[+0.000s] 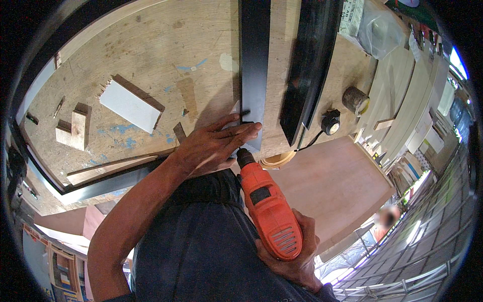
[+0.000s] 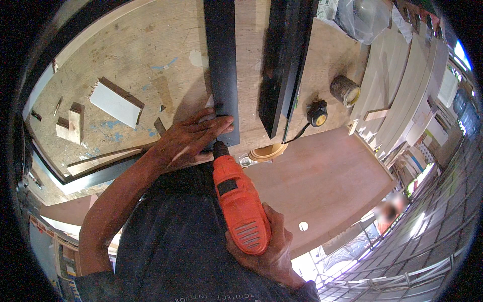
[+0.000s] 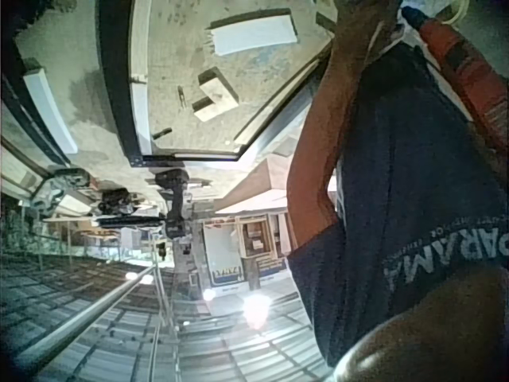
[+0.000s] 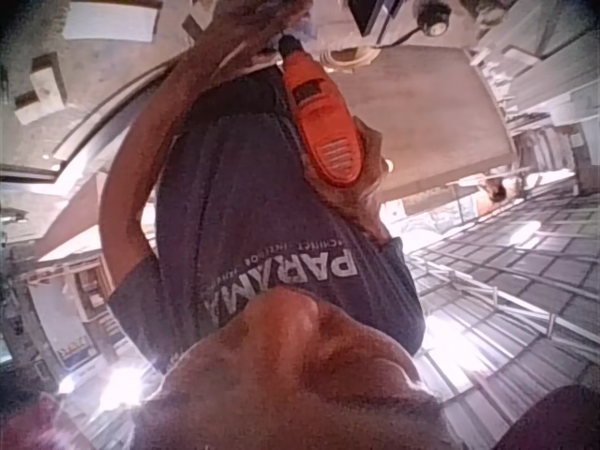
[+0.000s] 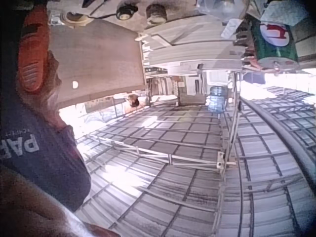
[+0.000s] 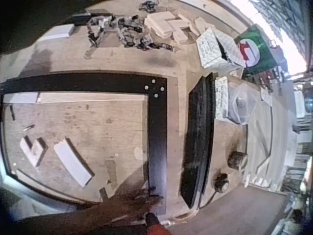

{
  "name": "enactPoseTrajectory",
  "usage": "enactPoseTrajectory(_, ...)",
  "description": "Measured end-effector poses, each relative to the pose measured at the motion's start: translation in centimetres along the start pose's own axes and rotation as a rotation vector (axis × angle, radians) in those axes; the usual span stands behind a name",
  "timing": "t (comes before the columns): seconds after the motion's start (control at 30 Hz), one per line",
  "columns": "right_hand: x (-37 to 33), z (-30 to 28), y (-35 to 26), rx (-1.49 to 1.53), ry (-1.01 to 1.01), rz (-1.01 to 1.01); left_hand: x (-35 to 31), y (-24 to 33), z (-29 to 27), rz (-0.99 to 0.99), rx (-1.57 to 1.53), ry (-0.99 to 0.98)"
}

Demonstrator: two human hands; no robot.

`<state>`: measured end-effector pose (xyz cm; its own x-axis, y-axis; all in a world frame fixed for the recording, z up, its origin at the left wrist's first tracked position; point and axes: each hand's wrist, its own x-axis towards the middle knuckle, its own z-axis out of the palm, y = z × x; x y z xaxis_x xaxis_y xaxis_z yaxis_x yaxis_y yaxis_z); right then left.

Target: The person positions black frame components on a workbench, aligns them with wooden blocks, and drills a hole into one of the pieces using a power drill.

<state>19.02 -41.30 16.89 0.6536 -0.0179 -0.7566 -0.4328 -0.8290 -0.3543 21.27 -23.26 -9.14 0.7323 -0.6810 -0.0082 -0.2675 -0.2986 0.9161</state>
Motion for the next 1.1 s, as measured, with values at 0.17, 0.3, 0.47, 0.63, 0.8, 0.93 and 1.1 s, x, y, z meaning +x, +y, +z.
enactPoseTrajectory(0.17, 0.1, 0.0, -0.1, -0.004, 0.005, -0.005, 0.0, -0.1, 0.2, -0.016, 0.004, -0.005)
enactPoseTrajectory(0.3, 0.0, 0.0, 0.0, -0.008, 0.009, -0.005, 0.0, 0.0, 0.2, -0.014, 0.033, 0.014)
enactPoseTrajectory(0.47, 0.1, -0.1, 0.1, 0.001, 0.001, -0.026, 0.0, 0.0, 0.3, -0.021, 0.025, 0.009)
enactPoseTrajectory(0.63, -0.1, -0.1, -0.1, -0.01, 0.0, 0.015, 0.1, 0.1, 0.1, -0.021, -0.016, 0.005)
enactPoseTrajectory(0.8, 0.1, 0.2, -0.3, -0.027, -0.006, 0.015, -0.1, 0.0, 0.3, -0.041, -0.031, 0.008)
enactPoseTrajectory(0.93, 0.0, -0.4, -0.3, -0.046, -0.009, 0.024, -0.1, -0.2, 0.2, -0.005, 0.018, 0.009)
enactPoseTrajectory(1.1, -3.2, -1.4, 0.4, 0.031, 0.056, 0.049, -0.1, -0.1, 0.1, -0.042, -0.003, -0.053)
